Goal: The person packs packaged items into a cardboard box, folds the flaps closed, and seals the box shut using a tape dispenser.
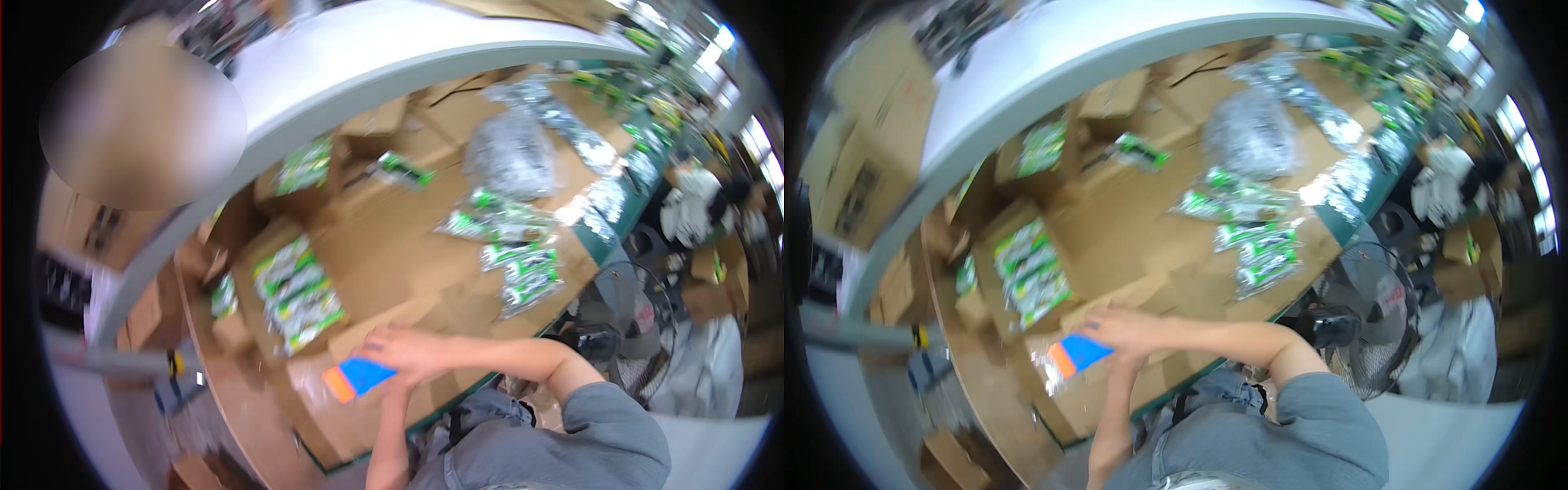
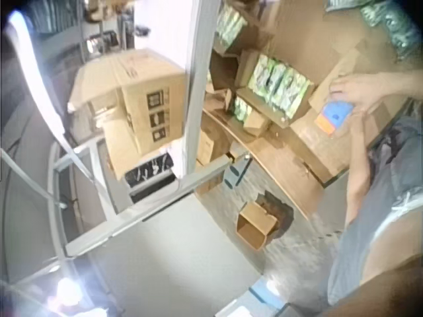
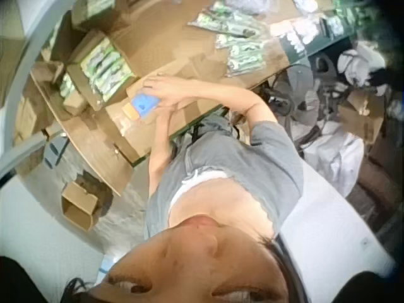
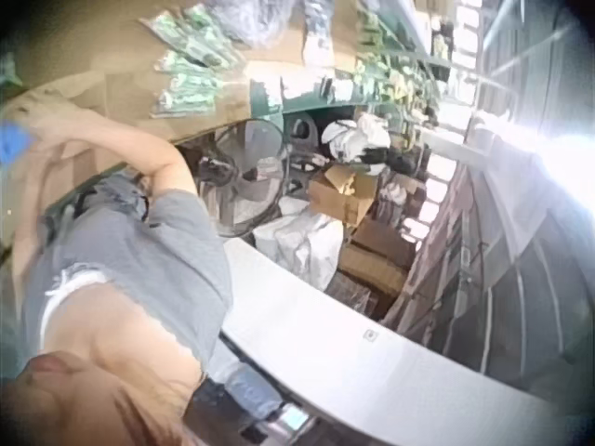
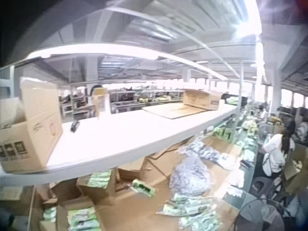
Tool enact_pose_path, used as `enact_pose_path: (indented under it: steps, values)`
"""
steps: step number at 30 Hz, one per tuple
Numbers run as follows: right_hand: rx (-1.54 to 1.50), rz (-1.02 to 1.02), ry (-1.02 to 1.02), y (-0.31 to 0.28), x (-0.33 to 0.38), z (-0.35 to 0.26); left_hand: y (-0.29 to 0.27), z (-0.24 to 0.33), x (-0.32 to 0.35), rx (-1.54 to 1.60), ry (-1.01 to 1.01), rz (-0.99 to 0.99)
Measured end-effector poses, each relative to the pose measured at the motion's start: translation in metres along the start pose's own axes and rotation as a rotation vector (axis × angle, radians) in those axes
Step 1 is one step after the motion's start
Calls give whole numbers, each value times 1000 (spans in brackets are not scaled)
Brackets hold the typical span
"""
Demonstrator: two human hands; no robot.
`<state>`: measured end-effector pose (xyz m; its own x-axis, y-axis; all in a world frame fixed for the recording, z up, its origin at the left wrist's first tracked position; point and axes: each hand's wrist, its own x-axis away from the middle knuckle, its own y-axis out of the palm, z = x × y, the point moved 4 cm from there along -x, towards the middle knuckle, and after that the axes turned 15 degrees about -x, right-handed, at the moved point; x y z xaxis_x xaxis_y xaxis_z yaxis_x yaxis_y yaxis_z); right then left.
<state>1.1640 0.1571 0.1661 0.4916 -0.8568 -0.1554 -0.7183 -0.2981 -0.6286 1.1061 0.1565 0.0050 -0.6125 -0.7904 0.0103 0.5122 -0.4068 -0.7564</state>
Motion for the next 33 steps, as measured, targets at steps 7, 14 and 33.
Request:
enact_pose_path:
  steps: [7,14,33]
  values:
    - [-30,174,-64,8,5,12,44,82,-51,-71,308,-149]
    - [-102,175,-36,3,12,17,49,70,-34,-200,314,-202]
    - [-124,288,-41,20,25,22,31,77,29,-471,306,-175]
